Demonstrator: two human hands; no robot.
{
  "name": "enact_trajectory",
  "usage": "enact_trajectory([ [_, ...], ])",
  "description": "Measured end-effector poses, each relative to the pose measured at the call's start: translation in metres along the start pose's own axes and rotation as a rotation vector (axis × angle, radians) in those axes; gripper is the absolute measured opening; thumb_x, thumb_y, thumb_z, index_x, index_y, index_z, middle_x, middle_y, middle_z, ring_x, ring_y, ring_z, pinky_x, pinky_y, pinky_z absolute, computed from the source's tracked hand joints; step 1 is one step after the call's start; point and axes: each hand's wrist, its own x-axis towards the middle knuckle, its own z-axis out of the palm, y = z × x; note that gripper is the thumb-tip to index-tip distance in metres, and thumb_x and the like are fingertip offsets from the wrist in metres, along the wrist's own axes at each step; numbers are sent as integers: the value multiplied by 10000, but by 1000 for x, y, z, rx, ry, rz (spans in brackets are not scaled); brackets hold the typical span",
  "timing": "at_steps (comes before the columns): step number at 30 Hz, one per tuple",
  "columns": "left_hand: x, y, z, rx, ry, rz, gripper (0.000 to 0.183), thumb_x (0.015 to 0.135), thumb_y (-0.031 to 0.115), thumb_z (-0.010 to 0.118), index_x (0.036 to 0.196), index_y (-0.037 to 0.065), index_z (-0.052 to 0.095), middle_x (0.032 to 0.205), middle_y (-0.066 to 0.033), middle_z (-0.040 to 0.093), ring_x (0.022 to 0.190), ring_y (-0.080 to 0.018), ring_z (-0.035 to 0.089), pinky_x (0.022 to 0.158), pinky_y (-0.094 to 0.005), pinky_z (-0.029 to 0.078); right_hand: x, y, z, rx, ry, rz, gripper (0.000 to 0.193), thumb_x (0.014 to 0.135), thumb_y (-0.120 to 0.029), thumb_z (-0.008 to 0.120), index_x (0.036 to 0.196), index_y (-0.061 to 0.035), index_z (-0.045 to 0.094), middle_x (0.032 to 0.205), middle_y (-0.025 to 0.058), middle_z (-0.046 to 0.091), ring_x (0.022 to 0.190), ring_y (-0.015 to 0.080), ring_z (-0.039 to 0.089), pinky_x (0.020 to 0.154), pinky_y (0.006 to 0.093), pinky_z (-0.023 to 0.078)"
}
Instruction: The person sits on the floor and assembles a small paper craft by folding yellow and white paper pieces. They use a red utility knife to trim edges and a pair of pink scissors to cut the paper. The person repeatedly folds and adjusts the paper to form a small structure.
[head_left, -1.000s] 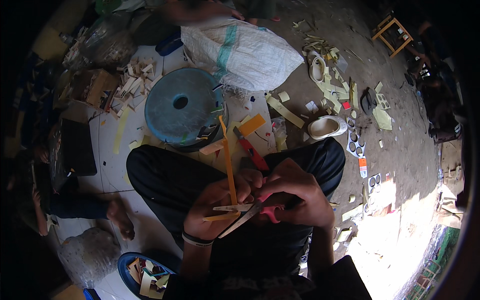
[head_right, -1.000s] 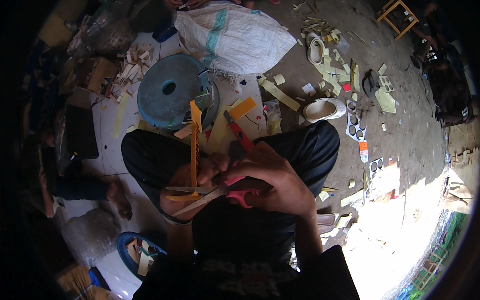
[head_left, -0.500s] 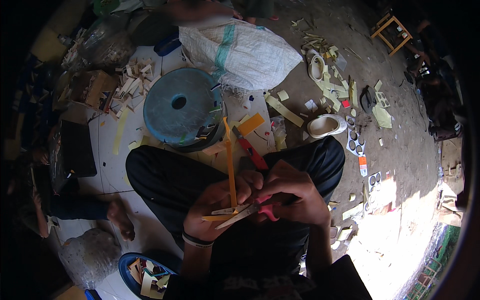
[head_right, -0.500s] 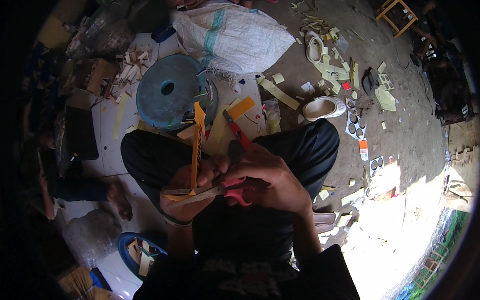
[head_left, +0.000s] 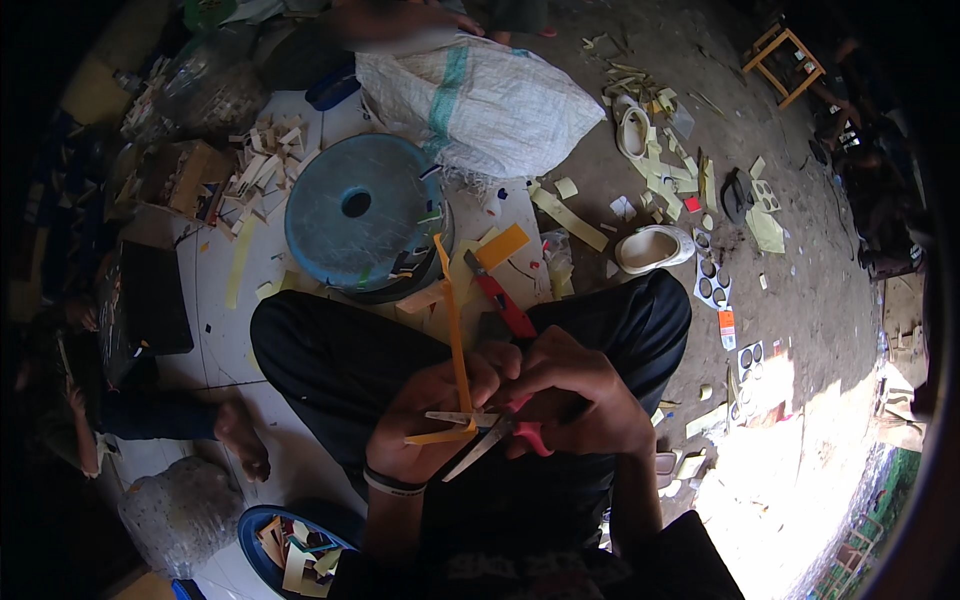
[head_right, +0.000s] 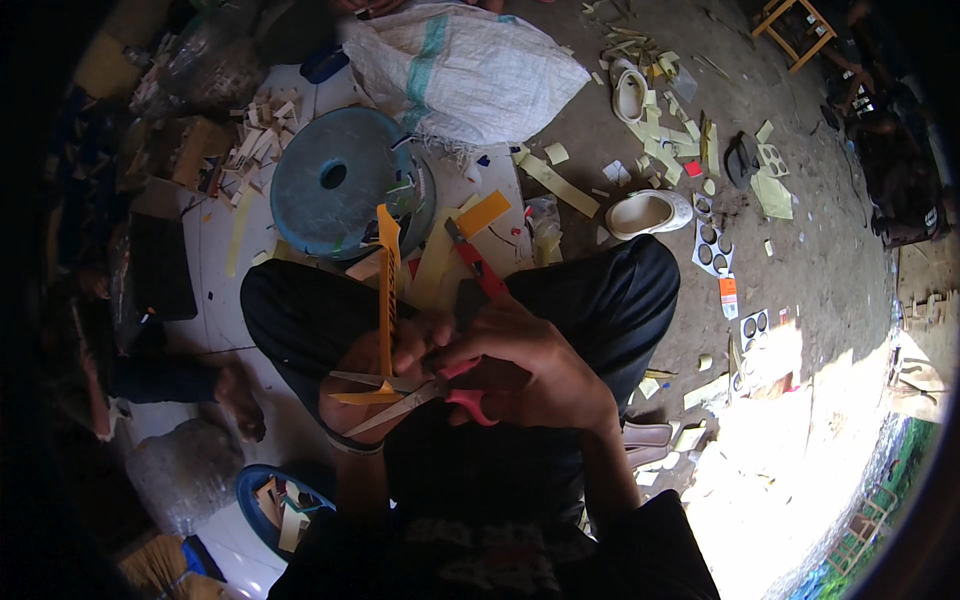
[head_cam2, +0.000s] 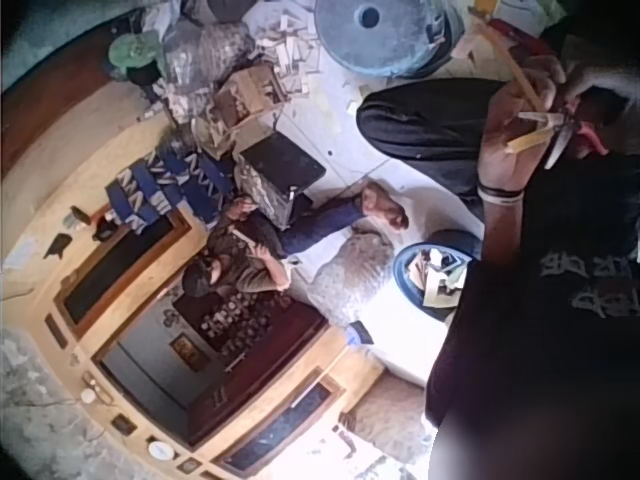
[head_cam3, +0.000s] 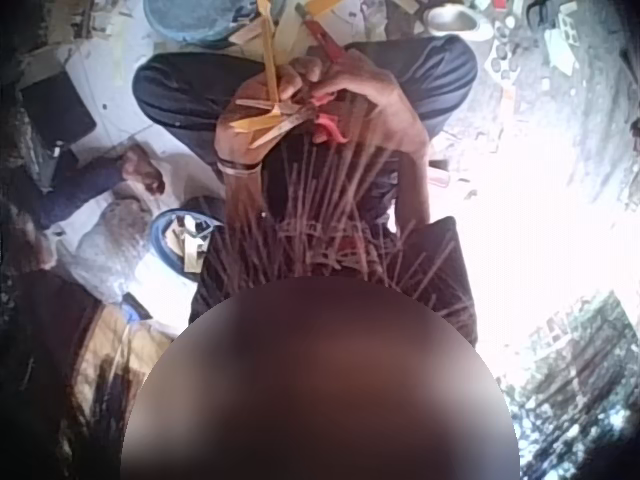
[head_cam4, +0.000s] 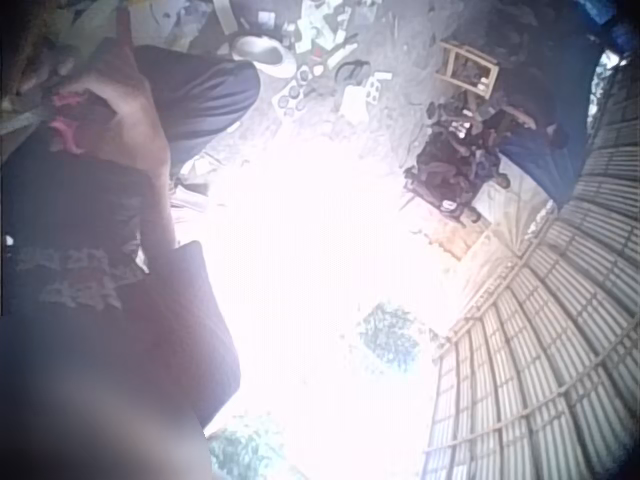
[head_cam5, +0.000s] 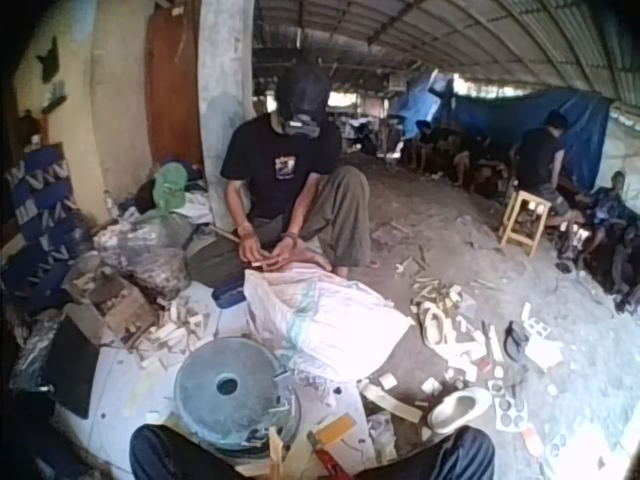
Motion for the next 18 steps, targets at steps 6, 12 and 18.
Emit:
enact_trajectory([
  [6,3,0,0,132,-24,25,410,935,329,693,1090,-14,531,1331,-209,426,1214,-253,549,971,-395,572,-2,-1,2,-14,0,16,509,620,-72,951,1092,-124,766,986,27,698,942,249,666,895,401,497],
  [12,2,-1,-3,126,-20,21,411,941,323,688,1092,-26,533,1328,-209,427,1182,-234,535,980,-385,519,-6,3,2,-13,0,20,502,623,-41,915,1097,-125,770,1004,36,699,948,251,655,895,397,492],
  [18,3,-6,-2,95,-44,55,428,927,341,705,1081,-25,544,1307,-210,442,1158,-221,516,960,-367,502,-10,12,8,1,32,-18,480,633,-28,919,1079,-110,764,1024,53,698,912,240,666,866,384,506],
])
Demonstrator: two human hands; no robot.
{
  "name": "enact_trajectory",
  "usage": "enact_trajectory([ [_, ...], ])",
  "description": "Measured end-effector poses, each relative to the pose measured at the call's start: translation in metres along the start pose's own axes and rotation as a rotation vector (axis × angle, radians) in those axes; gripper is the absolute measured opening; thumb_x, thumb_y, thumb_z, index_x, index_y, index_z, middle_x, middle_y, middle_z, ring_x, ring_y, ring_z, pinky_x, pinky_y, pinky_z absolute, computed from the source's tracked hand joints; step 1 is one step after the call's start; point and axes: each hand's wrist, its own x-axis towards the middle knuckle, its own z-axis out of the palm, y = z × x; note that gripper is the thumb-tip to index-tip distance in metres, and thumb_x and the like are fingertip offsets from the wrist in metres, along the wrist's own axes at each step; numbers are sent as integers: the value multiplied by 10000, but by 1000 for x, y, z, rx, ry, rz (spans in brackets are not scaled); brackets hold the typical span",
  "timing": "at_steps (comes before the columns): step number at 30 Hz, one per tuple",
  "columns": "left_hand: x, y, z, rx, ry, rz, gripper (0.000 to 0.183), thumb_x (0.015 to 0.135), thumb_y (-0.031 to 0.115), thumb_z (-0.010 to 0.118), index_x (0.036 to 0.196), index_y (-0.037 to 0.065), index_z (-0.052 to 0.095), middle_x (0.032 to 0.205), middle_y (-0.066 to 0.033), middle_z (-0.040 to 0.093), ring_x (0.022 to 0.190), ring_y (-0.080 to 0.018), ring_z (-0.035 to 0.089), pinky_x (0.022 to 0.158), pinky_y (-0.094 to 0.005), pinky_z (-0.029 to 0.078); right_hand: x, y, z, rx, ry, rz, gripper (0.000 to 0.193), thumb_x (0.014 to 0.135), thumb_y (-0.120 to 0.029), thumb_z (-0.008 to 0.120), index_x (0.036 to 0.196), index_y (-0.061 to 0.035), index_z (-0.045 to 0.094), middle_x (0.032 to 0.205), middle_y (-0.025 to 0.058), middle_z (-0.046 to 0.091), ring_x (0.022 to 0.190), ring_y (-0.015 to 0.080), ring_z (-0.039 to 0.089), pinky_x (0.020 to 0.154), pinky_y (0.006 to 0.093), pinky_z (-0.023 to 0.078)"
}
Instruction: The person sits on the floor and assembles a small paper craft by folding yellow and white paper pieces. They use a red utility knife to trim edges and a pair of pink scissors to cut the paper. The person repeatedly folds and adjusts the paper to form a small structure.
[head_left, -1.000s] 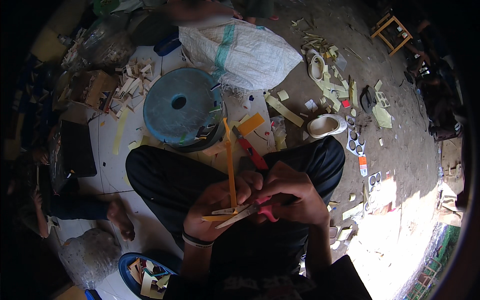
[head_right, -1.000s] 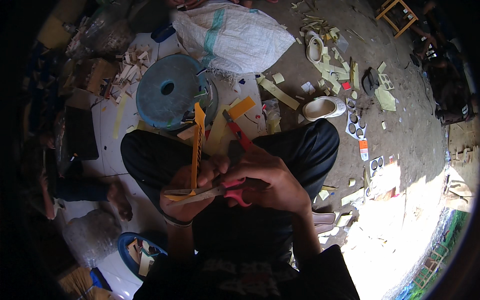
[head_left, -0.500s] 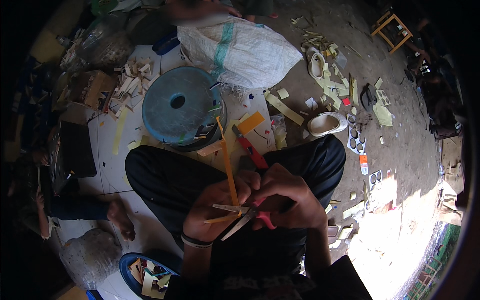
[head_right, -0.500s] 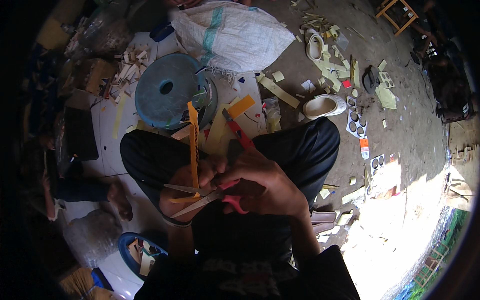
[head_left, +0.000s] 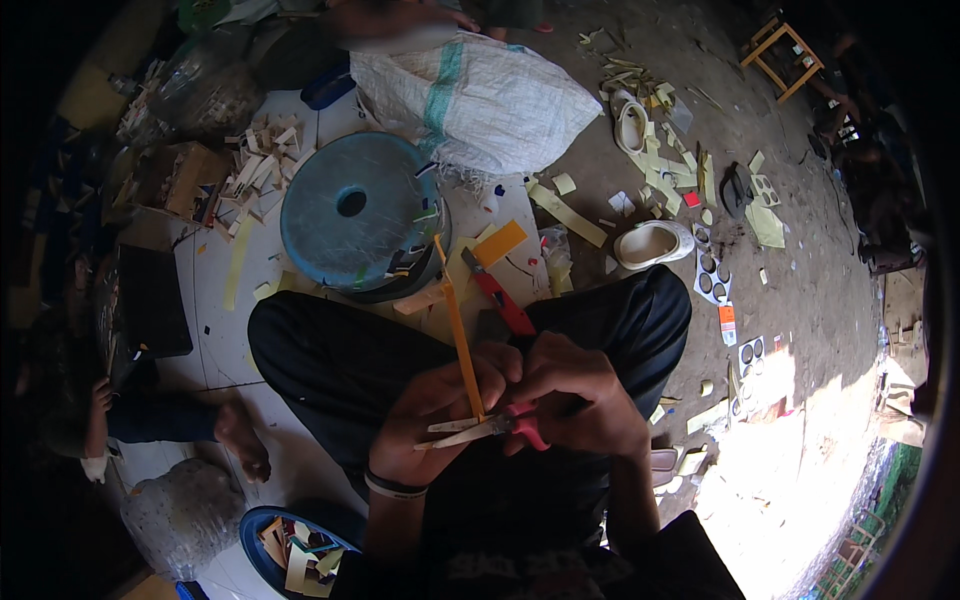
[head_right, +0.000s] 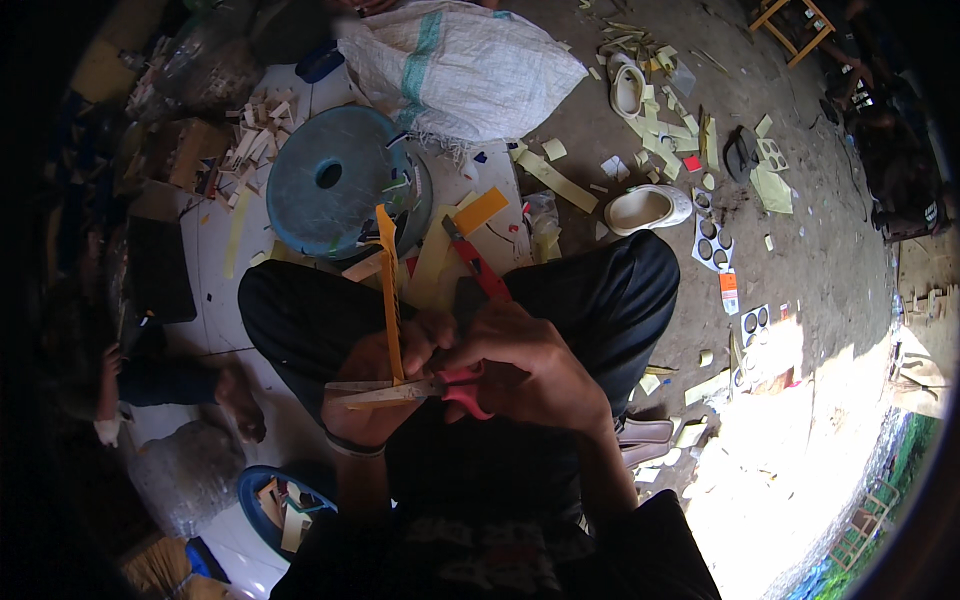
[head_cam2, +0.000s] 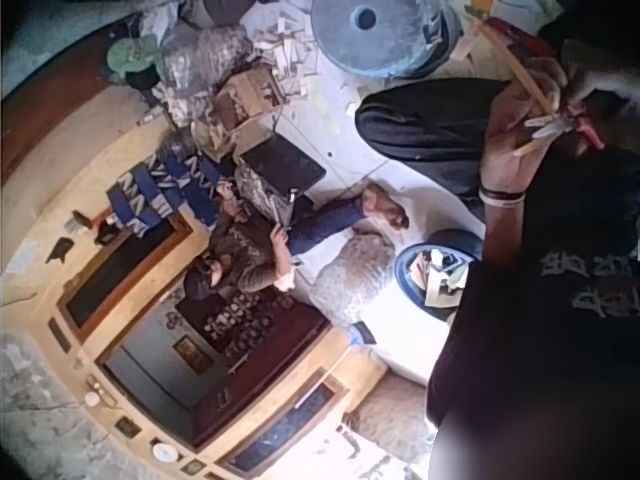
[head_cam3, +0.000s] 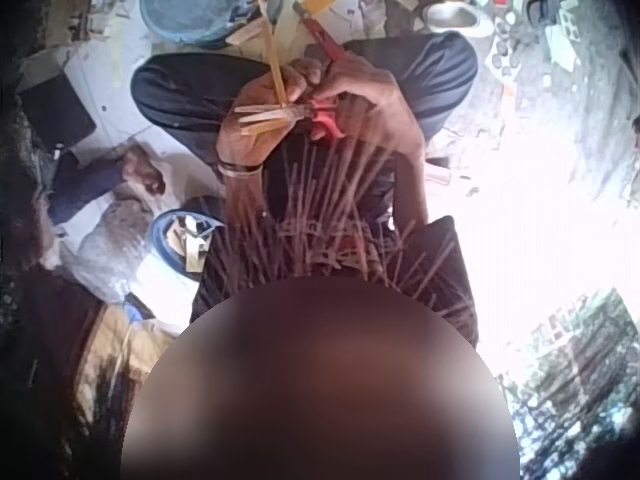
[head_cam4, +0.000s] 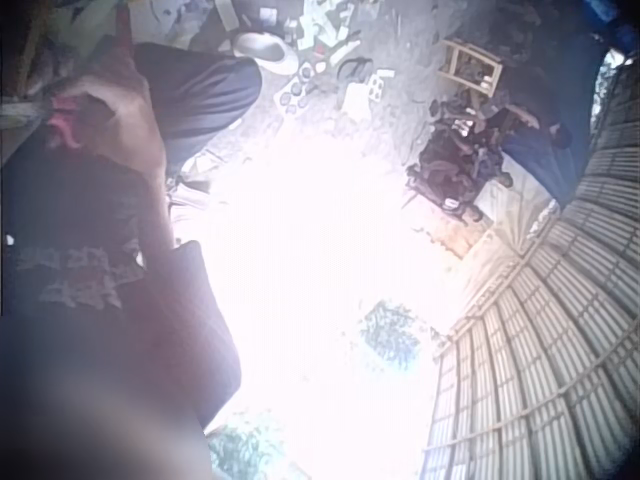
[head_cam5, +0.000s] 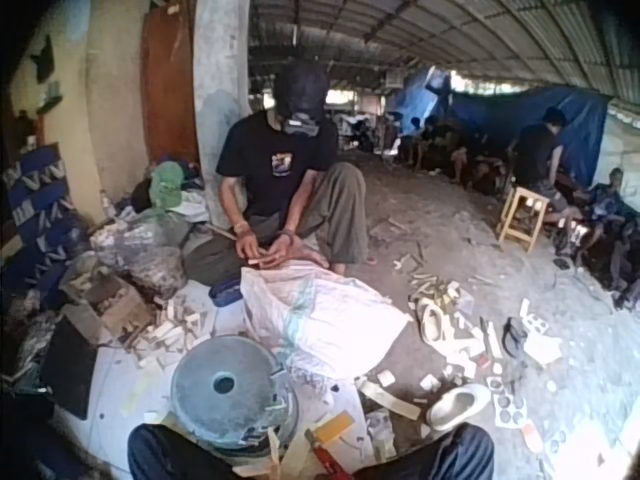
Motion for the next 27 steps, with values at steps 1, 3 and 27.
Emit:
enact_trajectory([
  [1,-1,-1,1,15,30,-16,428,929,346,703,1087,-20,548,1301,-202,449,1163,-227,509,976,-382,486,0,2,0,1,-9,-15,489,637,-29,930,1089,-98,759,1030,58,700,910,236,673,866,381,513],
  [3,-2,-1,3,30,52,-8,428,931,357,701,1098,-10,556,1289,-187,463,1174,-239,493,1007,-410,454,-1,4,3,130,5,6,516,642,-41,955,1111,-66,742,1046,67,707,911,223,682,869,374,527],
  [27,-5,5,0,546,261,114,350,959,270,703,1185,20,608,1302,-110,534,1186,-185,518,998,-326,414,0,21,17,224,618,268,389,768,40,888,1059,-13,635,909,84,763,870,167,752,796,306,594],
])
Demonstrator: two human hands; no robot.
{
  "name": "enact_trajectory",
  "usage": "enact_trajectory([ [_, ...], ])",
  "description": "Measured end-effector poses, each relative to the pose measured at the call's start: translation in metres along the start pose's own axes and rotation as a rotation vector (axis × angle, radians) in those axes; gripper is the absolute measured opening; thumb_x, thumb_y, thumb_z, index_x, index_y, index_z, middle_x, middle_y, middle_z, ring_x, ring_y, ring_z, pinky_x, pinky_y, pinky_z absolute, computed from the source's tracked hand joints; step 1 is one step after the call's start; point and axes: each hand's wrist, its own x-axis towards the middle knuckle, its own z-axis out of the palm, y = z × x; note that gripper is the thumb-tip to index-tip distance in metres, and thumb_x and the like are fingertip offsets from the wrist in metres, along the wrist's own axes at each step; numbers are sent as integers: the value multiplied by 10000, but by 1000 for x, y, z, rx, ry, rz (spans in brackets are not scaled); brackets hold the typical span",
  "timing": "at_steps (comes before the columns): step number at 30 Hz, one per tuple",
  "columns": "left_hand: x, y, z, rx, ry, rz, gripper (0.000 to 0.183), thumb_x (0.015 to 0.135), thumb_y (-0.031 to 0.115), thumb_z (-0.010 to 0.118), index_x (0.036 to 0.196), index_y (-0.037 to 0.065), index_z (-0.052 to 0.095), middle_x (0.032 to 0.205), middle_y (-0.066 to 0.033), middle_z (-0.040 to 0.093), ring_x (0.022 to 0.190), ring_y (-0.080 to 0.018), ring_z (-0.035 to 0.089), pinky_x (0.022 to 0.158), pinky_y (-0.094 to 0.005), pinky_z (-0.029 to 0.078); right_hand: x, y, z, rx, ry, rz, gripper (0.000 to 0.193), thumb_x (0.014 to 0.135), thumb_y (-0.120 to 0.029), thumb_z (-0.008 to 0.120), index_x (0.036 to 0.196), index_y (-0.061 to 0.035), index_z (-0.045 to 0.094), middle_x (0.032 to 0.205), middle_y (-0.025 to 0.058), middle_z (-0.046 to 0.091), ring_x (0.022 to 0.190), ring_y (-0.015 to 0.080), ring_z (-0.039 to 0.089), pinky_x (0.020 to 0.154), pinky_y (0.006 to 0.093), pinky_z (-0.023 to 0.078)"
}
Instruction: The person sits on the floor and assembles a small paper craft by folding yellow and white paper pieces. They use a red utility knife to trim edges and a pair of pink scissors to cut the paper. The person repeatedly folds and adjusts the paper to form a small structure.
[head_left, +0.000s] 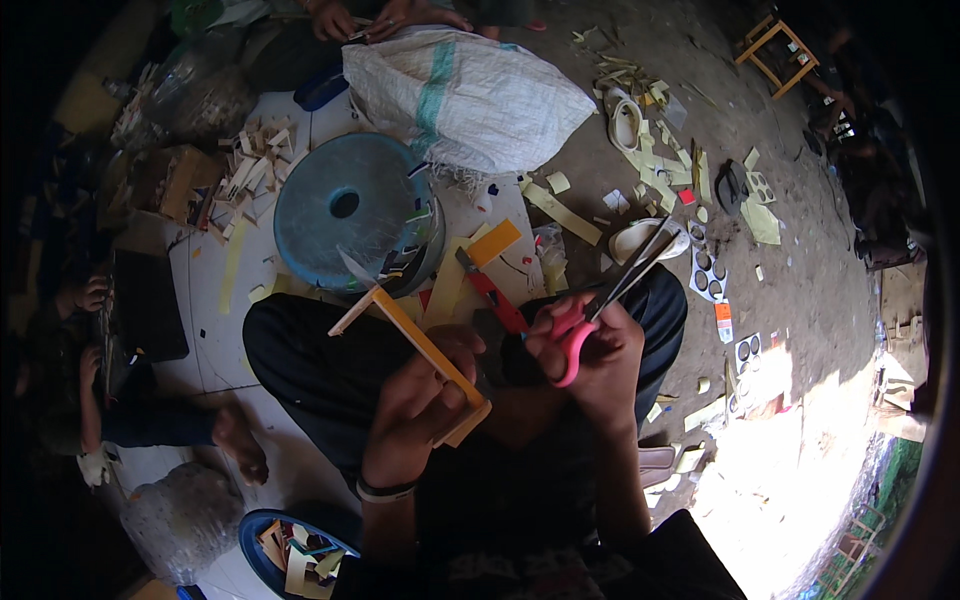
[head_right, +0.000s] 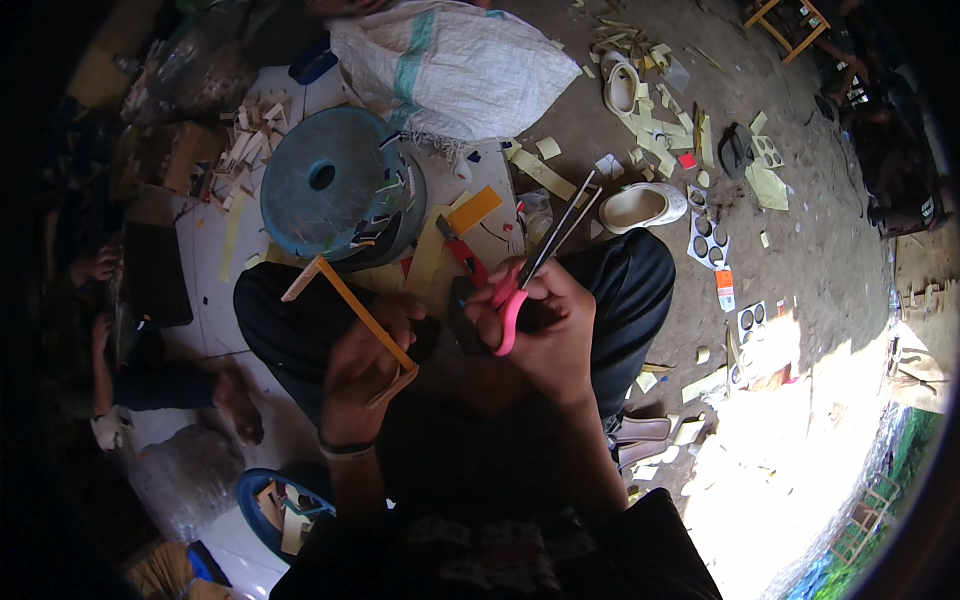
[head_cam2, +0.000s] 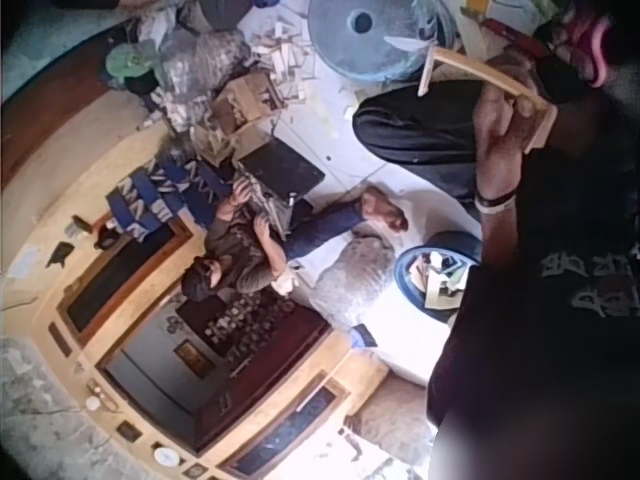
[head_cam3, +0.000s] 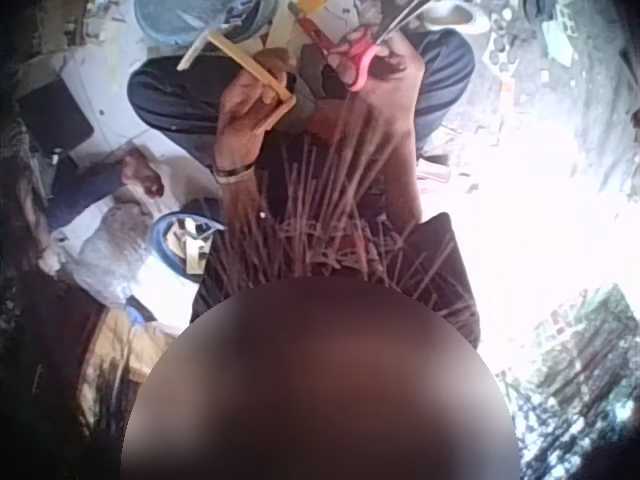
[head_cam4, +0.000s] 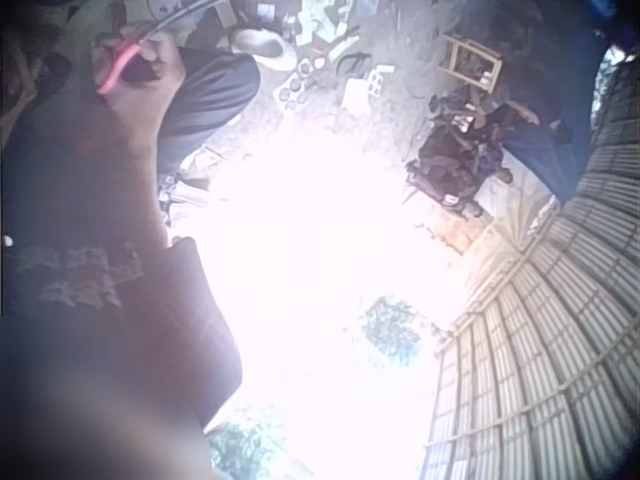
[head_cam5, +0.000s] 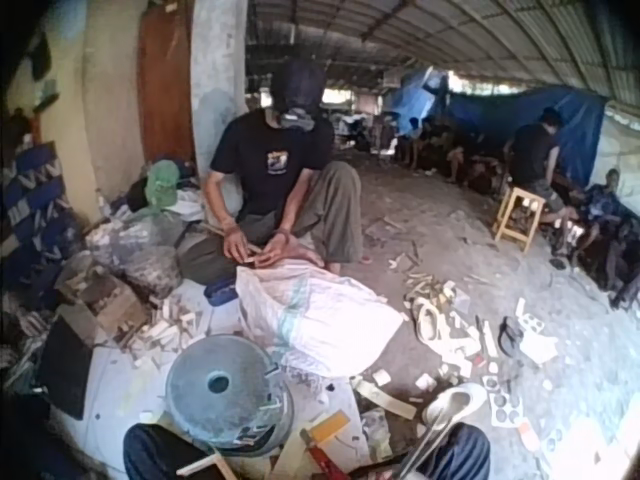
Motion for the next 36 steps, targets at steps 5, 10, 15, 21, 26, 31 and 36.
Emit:
enact_trajectory([
  [5,4,1,2,168,68,149,233,984,150,675,1146,-3,606,1214,-112,567,1176,-197,548,1013,-349,434,43,64,-20,-798,-26,119,519,814,-140,850,1283,-57,645,1038,155,776,1010,335,749,920,412,574],
  [10,0,-3,12,219,231,232,236,973,141,718,1128,-6,617,1122,-120,611,1110,-247,617,1028,-409,498,38,105,-28,-1131,-263,142,701,761,-155,809,1425,-94,592,1378,228,616,1255,428,589,1062,529,480],
  [15,3,-16,14,361,285,309,150,978,-13,665,1127,-13,639,1126,-114,641,1098,-217,647,1005,-366,506,39,122,-18,-1114,-141,-67,693,718,-100,816,1379,-94,608,1471,213,512,1273,435,556,1066,505,486],
  [21,2,-22,8,390,348,278,163,999,56,683,1140,-12,638,1130,-120,646,1078,-211,648,972,-370,526,46,129,-25,-1078,-306,-54,672,697,-79,823,1338,-98,622,1361,199,561,1251,421,560,1067,482,494],
  [26,-1,-23,4,355,371,239,171,996,22,682,1155,-18,635,1127,-104,647,1073,-184,635,970,-339,502,59,133,-43,-862,-724,141,716,712,-136,844,1381,-70,598,1271,221,628,1187,385,627,1051,428,514],
  [31,-8,-21,-1,379,404,202,258,1009,95,695,1230,-15,619,1153,-114,664,1075,-195,661,939,-342,539,77,120,-64,-464,-844,408,759,767,-248,851,1442,-63,556,1327,243,640,1275,379,614,1068,422,505],
  [36,-11,-23,-7,295,454,193,262,1012,108,701,1231,-9,616,1137,-109,669,1048,-177,657,889,-313,531,58,108,-54,-1366,-535,-73,724,860,-331,800,1463,-35,530,1377,266,610,1291,427,596,1074,482,492],
])
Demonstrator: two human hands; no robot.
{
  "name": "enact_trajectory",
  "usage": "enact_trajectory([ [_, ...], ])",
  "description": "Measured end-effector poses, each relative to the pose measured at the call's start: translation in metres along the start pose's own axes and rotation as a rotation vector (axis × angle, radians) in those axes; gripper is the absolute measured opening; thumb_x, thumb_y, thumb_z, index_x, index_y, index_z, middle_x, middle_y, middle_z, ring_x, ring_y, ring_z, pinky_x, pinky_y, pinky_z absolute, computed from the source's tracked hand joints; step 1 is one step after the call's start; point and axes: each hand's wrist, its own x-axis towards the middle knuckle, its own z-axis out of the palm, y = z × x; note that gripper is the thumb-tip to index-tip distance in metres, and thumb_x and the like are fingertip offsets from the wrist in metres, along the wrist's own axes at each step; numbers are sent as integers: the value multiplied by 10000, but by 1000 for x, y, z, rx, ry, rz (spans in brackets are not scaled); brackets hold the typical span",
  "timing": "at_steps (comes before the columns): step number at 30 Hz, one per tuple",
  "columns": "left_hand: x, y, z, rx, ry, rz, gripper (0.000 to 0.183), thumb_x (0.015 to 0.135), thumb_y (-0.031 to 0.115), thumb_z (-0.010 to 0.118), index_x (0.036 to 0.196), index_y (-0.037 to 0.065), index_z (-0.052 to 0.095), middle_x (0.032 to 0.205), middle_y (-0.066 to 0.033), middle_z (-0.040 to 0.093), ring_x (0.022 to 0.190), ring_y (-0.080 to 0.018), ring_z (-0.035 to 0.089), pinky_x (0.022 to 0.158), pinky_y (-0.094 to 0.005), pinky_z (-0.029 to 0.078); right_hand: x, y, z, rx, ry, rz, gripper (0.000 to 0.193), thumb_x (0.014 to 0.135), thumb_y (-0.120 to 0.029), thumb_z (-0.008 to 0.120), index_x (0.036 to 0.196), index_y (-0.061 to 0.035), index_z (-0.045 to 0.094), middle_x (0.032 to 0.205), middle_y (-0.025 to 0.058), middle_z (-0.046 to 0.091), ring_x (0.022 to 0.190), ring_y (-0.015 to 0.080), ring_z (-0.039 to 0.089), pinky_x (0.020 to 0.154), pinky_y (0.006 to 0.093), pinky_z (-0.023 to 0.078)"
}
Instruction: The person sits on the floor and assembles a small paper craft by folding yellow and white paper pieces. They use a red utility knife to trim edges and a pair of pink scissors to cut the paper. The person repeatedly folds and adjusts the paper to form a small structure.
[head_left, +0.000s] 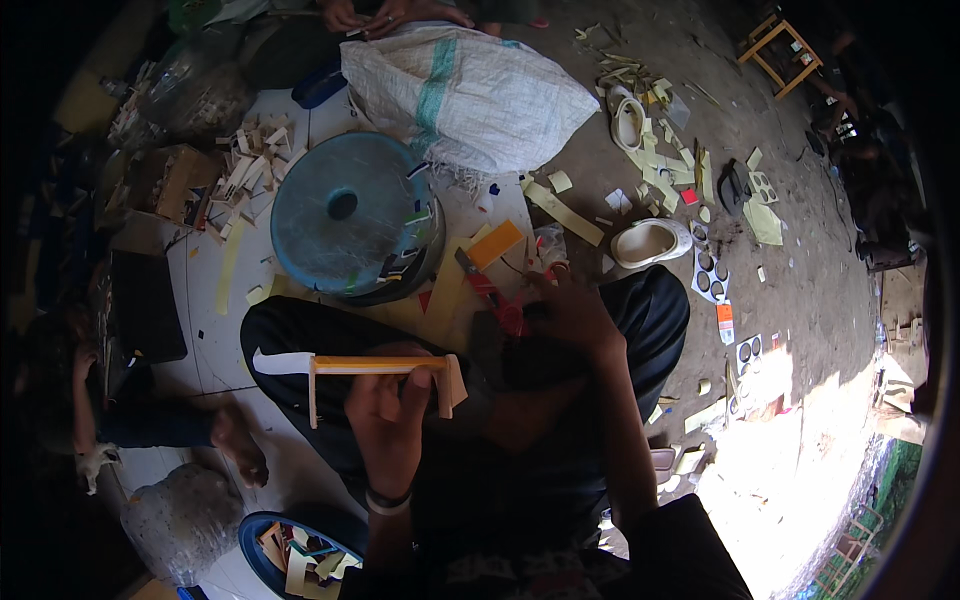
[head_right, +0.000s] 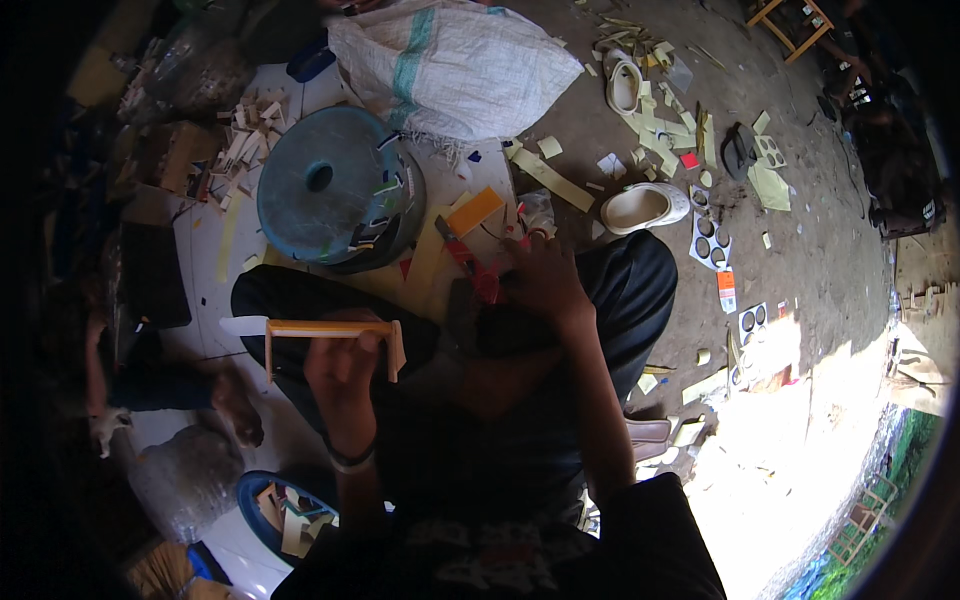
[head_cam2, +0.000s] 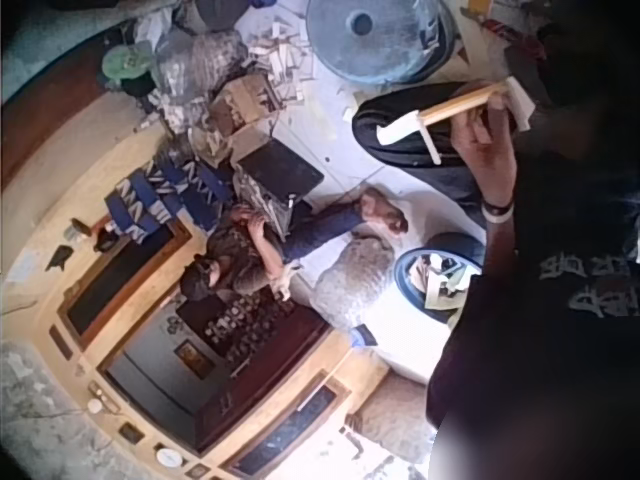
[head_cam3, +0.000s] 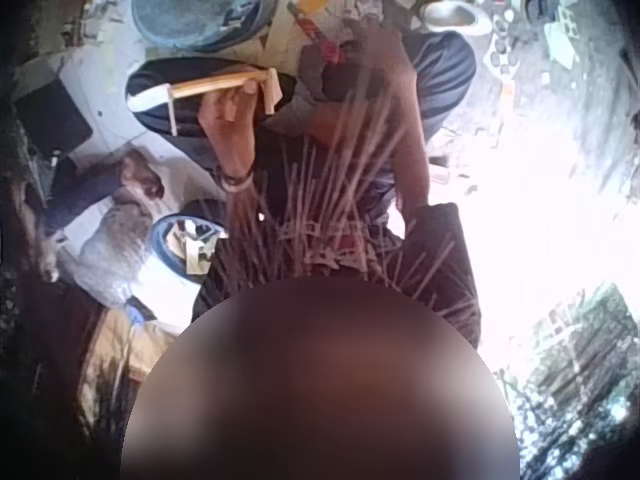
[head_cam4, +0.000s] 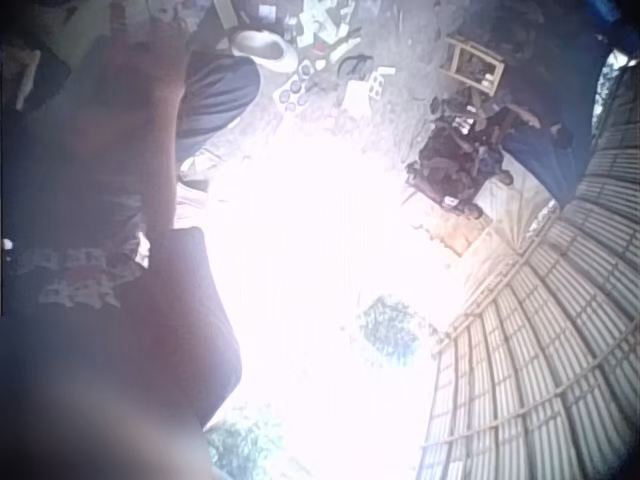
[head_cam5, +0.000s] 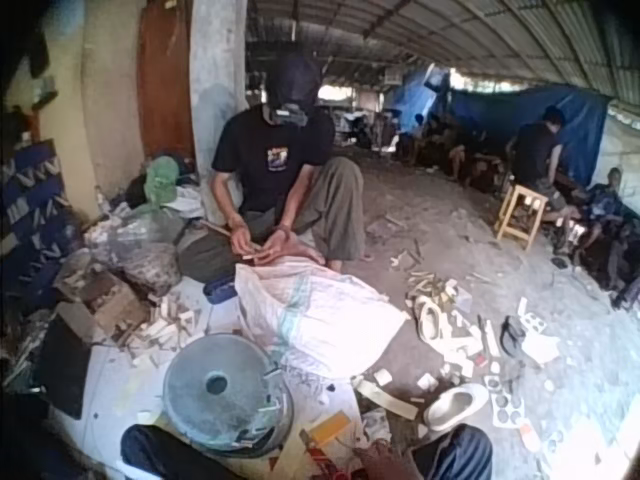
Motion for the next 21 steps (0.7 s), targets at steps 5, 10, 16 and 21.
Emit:
enact_trajectory([
  [5,-2,2,-5,-45,-14,-42,261,1015,89,702,1233,-27,614,1144,-110,674,1067,-170,646,939,-321,512,19,-13,16,176,48,108,535,932,-291,720,1396,-60,585,1141,206,727,1060,391,713,942,458,568],
  [10,-5,4,-7,-50,4,-63,265,1020,76,697,1244,-35,612,1158,-110,681,1086,-173,653,965,-326,513,39,-25,23,353,277,154,318,912,-108,728,1218,-34,682,980,150,769,884,300,767,781,402,615],
  [16,-4,-1,-2,-35,32,-109,303,1002,162,729,1230,-10,629,1116,-106,685,1026,-174,666,904,-317,518,60,-72,9,1072,282,-54,315,878,17,777,1175,-29,683,965,85,774,883,149,754,763,313,599],
  [21,-5,5,-3,-50,46,-152,317,992,182,740,1219,-11,634,1110,-106,687,1026,-182,670,906,-321,519,102,-98,12,1195,307,-114,259,888,30,774,1102,-26,639,928,59,757,868,136,736,776,288,579],
])
